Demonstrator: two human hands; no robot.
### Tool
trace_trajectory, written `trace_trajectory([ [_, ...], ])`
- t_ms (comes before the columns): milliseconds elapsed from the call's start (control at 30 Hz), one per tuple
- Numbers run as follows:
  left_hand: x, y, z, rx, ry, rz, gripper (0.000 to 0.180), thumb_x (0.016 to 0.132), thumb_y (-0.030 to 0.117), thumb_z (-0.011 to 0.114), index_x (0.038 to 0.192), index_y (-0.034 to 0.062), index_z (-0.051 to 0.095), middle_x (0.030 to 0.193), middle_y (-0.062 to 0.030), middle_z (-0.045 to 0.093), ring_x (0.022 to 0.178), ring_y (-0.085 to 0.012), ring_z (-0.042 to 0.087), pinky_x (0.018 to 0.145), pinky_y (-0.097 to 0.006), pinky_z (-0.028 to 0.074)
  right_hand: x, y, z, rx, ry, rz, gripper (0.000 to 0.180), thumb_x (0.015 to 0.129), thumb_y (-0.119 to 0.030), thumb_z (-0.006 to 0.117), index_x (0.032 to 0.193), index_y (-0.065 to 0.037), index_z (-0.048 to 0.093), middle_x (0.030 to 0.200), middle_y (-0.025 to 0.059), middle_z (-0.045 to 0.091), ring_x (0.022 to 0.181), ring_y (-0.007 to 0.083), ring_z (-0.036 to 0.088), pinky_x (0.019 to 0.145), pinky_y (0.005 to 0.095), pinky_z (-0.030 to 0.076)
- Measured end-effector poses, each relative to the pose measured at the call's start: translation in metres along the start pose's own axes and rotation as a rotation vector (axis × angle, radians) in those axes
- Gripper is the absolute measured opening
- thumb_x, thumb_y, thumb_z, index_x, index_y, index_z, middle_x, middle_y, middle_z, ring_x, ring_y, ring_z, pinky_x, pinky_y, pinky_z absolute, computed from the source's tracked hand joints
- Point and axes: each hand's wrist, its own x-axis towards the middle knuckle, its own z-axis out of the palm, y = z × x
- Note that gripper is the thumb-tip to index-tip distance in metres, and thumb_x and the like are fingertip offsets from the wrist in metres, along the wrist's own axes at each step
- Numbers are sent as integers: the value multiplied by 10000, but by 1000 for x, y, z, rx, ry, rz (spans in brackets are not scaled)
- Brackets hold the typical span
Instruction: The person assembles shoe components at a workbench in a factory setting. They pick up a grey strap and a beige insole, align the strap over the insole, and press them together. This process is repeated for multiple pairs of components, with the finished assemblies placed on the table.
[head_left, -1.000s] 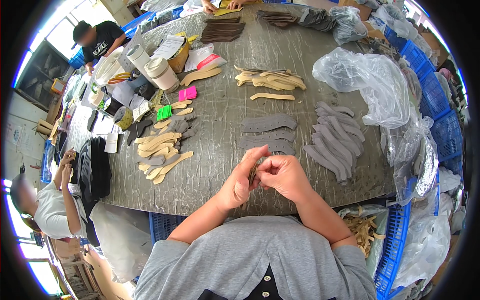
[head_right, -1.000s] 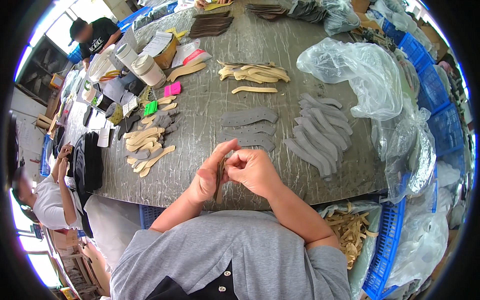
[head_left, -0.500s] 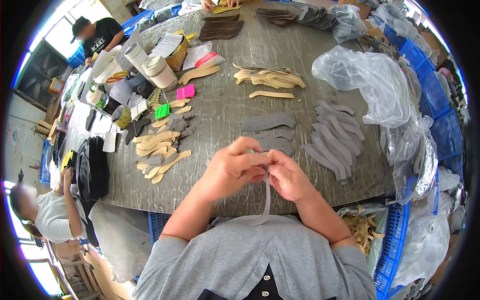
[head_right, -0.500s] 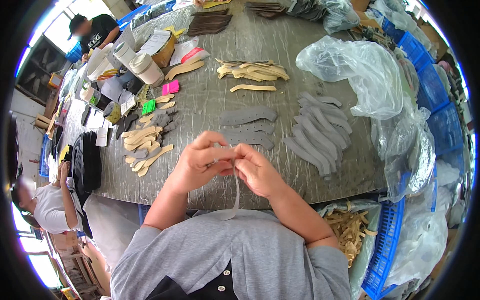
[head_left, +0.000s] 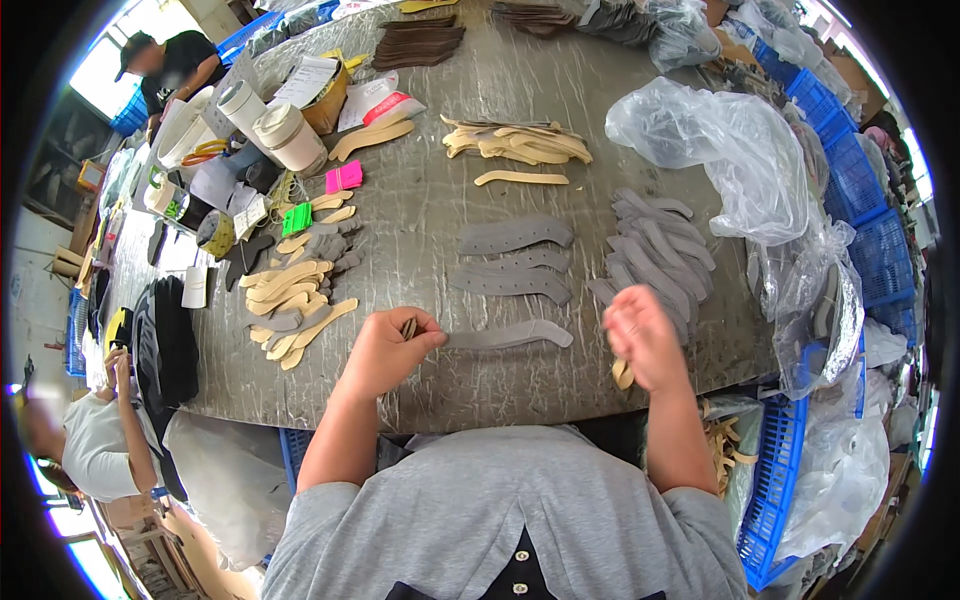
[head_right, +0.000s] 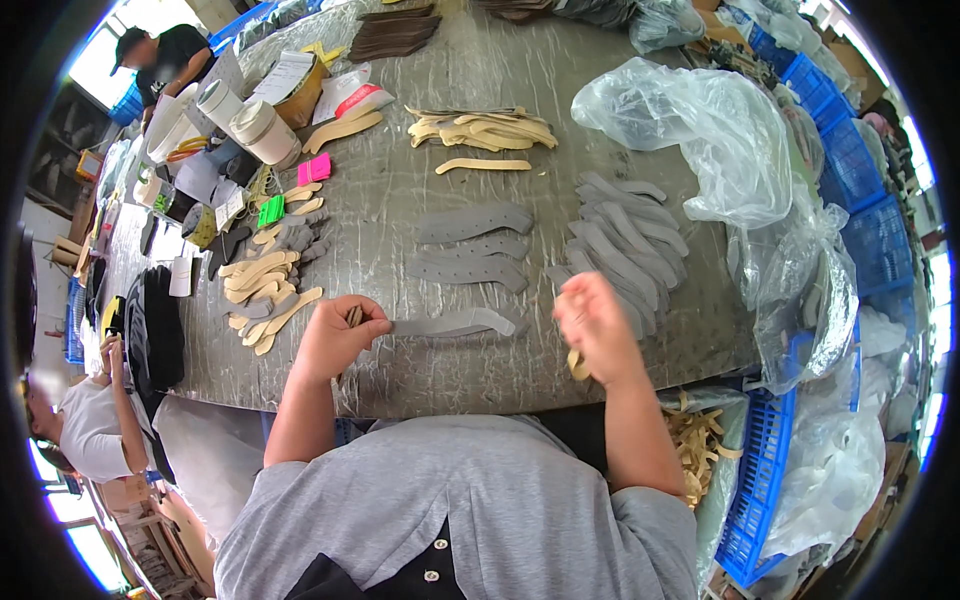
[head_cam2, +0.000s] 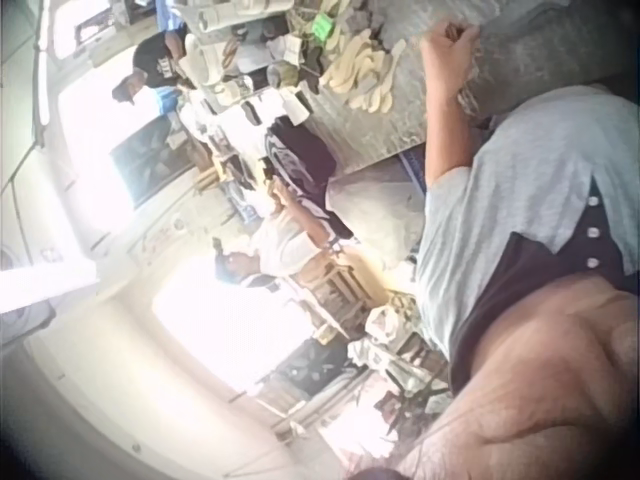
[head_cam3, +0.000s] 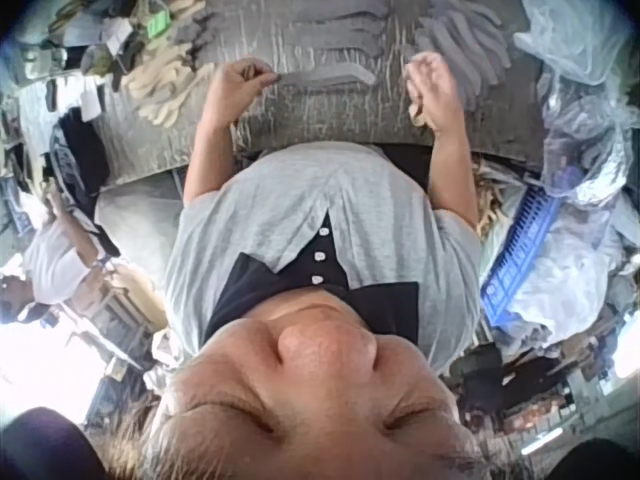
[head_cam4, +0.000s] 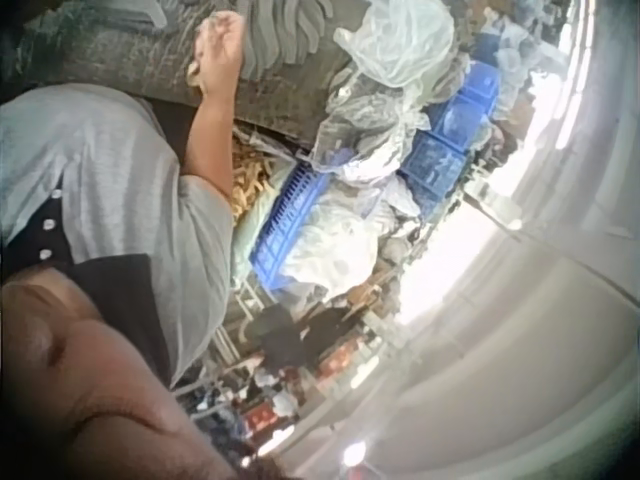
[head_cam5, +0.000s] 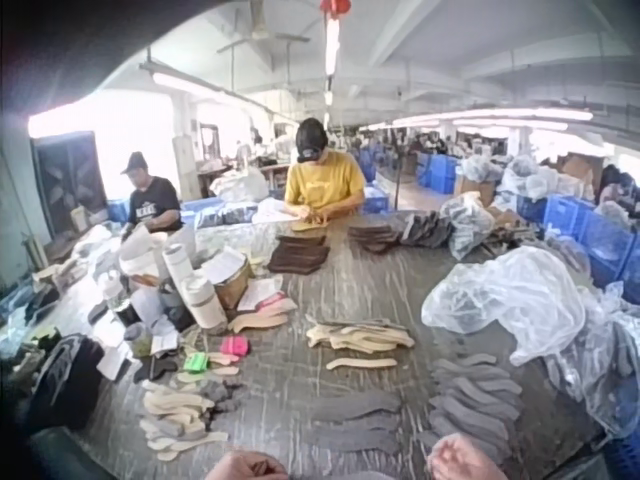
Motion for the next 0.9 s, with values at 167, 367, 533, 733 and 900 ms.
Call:
trace_trajectory([
  [167, 7, -2, 14, 58, -43, -42, 85, 799, 74, 720, 811, -1, 681, 603, 27, 543, 566, -42, 474, 501, -233, 374, -3, 21, 27, 128, -69, 72, 198, 873, -84, 685, 990, -64, 526, 818, -14, 550, 664, 50, 469, 592, 198, 408],
  [367, 24, -8, 26, 201, -59, -45, 127, 784, 101, 719, 821, -15, 683, 608, -27, 585, 544, -75, 517, 511, -260, 421, 12, 46, 29, -341, 143, -69, 144, 822, 16, 691, 865, -29, 561, 781, -18, 553, 687, 48, 494, 609, 212, 432],
  [533, 36, -22, 34, 298, -68, -77, 155, 776, 123, 718, 825, -20, 685, 614, -75, 621, 541, -123, 575, 524, -291, 458, 18, 60, 28, -538, 210, -81, 157, 795, 13, 707, 849, 5, 559, 723, 20, 580, 664, 63, 508, 600, 240, 443],
  [733, 38, -24, 32, 300, -105, -108, 148, 775, 115, 710, 815, -26, 682, 625, -89, 644, 566, -131, 623, 539, -277, 475, 21, 61, 28, -599, 216, -82, 171, 777, -1, 723, 823, 13, 558, 712, 51, 597, 648, 82, 523, 590, 262, 454],
  [900, 40, -27, 34, 296, -103, -86, 143, 771, 106, 698, 795, -33, 676, 622, -85, 643, 571, -131, 630, 548, -268, 483, 21, 61, 30, -624, 209, -116, 181, 802, 36, 697, 792, -21, 525, 690, -24, 538, 619, 18, 447, 547, 206, 382],
])
